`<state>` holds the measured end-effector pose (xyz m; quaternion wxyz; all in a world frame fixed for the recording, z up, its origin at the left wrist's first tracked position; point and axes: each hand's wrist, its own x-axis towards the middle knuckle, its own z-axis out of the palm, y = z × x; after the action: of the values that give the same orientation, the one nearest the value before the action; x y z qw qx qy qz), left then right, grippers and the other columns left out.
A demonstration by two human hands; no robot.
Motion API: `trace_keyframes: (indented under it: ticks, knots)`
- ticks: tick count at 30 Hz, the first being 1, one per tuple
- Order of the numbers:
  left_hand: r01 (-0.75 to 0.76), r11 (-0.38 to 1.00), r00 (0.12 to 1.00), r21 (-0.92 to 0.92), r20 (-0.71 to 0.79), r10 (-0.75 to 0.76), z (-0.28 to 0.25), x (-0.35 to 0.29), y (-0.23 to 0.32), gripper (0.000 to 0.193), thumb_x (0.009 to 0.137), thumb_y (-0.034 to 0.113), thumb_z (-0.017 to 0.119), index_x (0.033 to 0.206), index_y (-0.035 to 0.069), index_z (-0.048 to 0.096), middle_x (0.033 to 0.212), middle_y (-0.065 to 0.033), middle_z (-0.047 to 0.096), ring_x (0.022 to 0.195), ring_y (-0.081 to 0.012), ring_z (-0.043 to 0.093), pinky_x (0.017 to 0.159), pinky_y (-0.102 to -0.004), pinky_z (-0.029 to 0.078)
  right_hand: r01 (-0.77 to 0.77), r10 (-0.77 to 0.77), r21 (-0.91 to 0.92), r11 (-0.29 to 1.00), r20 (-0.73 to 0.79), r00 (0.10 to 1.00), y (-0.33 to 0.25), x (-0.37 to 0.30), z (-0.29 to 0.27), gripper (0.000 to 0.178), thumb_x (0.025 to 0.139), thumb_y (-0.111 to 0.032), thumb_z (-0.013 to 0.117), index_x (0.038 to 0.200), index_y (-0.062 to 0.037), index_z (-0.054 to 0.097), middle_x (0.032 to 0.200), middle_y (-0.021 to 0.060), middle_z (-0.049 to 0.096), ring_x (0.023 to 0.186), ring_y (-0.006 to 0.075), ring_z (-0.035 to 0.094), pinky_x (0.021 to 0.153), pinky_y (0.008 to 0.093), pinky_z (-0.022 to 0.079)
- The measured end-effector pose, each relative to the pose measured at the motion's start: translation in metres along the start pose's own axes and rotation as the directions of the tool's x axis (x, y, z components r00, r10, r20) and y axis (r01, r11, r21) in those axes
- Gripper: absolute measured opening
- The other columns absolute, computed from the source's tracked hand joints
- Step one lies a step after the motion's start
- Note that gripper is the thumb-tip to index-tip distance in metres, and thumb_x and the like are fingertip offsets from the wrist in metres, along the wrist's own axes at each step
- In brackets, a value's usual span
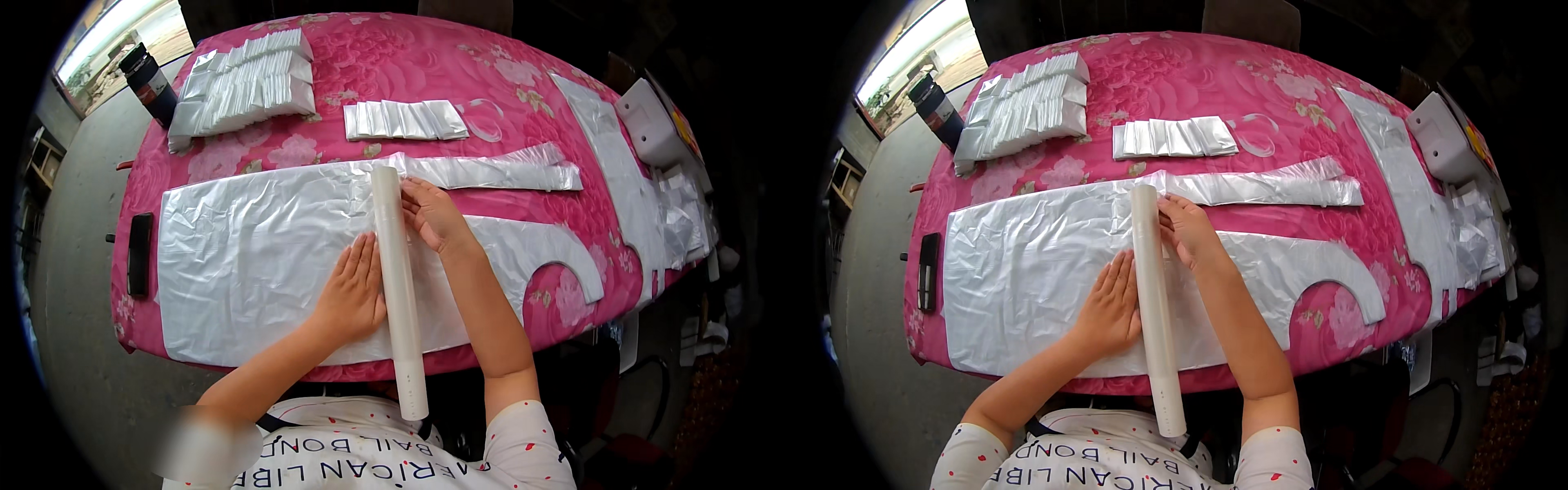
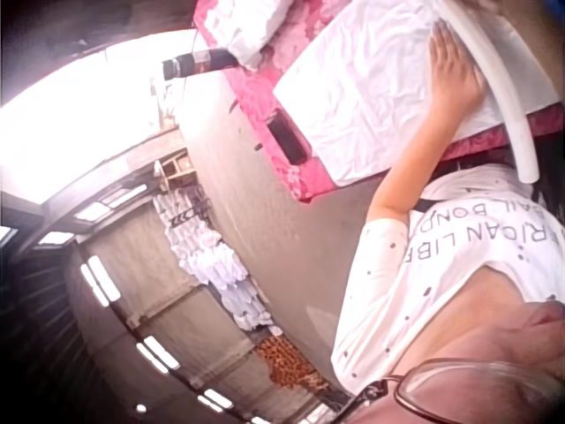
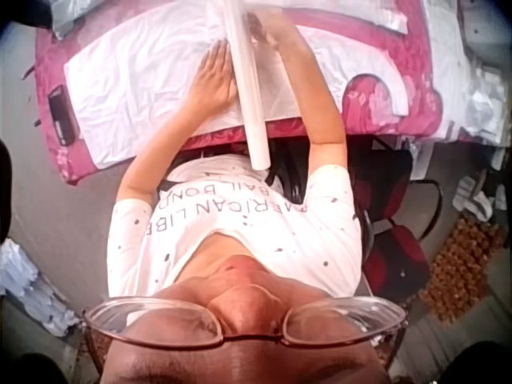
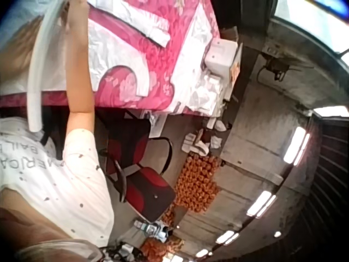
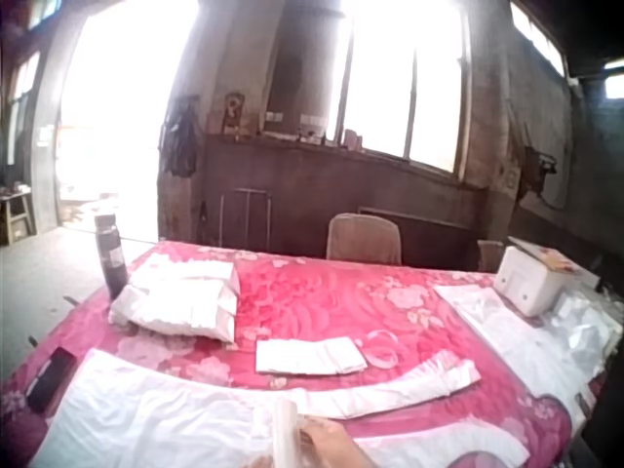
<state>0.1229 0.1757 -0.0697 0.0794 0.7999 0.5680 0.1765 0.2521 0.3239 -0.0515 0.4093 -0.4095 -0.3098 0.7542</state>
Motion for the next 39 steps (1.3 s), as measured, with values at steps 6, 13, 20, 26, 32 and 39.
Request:
trace_keyframes:
  ticks: [6,13,20,26,32,39]
  knots:
    - [-0.001,1.0,1.0,0.006,0.006,0.001,-0.002,0.0,0.002,0.066,0.077,0.018,0.038,0.133,-0.014,0.024,0.141,-0.0285,0.024,0.135,-0.0367,0.018,0.111,-0.0433,0.012,0.129,-0.093,0.496,0.859,-0.097,0.991,-0.004,0.044,-0.036,0.018,0.089,-0.015,0.055,0.104,-0.005,0.055,0.104,0.0101,0.062,0.097,0.0214,0.06,0.083,0.0357,0.051]
    - [-0.004,1.0,1.0,0.017,-0.009,0.004,-0.002,0.0,0.001,0.064,0.079,0.02,0.036,0.132,-0.014,0.027,0.14,-0.0282,0.027,0.134,-0.0366,0.021,0.111,-0.0433,0.013,0.268,-0.373,0.642,0.719,0.031,0.927,-0.115,0.06,-0.185,0.034,0.097,-0.024,0.035,0.101,-0.0012,0.06,0.101,0.0117,0.064,0.092,0.0229,0.063,0.079,0.0366,0.054]
    - [-0.02,1.0,1.0,-0.013,-0.02,0.02,-0.002,0.0,0.001,0.063,0.079,0.019,0.037,0.132,-0.015,0.026,0.14,-0.0286,0.026,0.134,-0.0375,0.02,0.111,-0.0436,0.013,0.648,-0.444,0.314,0.693,-0.522,0.728,-0.209,0.023,-0.214,0.039,0.099,-0.025,0.027,0.106,-0.0004,0.056,0.111,0.0141,0.059,0.102,0.0272,0.058,0.089,0.0417,0.047]
    - [-0.014,1.0,0.999,-0.008,-0.029,0.014,-0.002,-0.003,-0.001,0.064,0.079,0.019,0.037,0.132,-0.014,0.026,0.14,-0.0287,0.026,0.134,-0.0379,0.02,0.111,-0.044,0.013,0.704,-0.705,-0.103,0.703,-0.232,0.67,-0.191,-0.023,-0.047,0.036,0.095,-0.025,0.042,0.122,-0.003,0.052,0.131,0.013,0.047,0.122,0.0248,0.043,0.106,0.0361,0.029]
    - [-0.052,0.996,0.998,-0.066,-0.023,0.051,0.001,-0.003,-0.005,0.065,0.079,0.022,0.038,0.132,-0.014,0.028,0.139,-0.0291,0.028,0.134,-0.0386,0.021,0.111,-0.0456,0.014,0.611,-0.428,-0.327,0.72,0.484,0.763,-0.041,-0.047,0.134,0.026,0.092,-0.018,0.053,0.109,-0.0008,0.061,0.111,0.0058,0.062,0.104,0.0089,0.052,0.091,0.0243,0.039]
    - [-0.075,0.983,0.988,0.17,-0.124,0.097,0.033,0.002,-0.008,0.064,0.082,0.026,0.037,0.131,-0.015,0.029,0.141,-0.0281,0.026,0.135,-0.037,0.019,0.111,-0.0455,0.014,0.809,-0.174,-0.465,0.36,0.818,0.548,0.159,-0.049,0.228,0.023,0.082,-0.011,0.053,0.102,-0.0027,0.062,0.123,0.0244,0.05,0.121,0.0413,0.04,0.104,0.046,0.026]
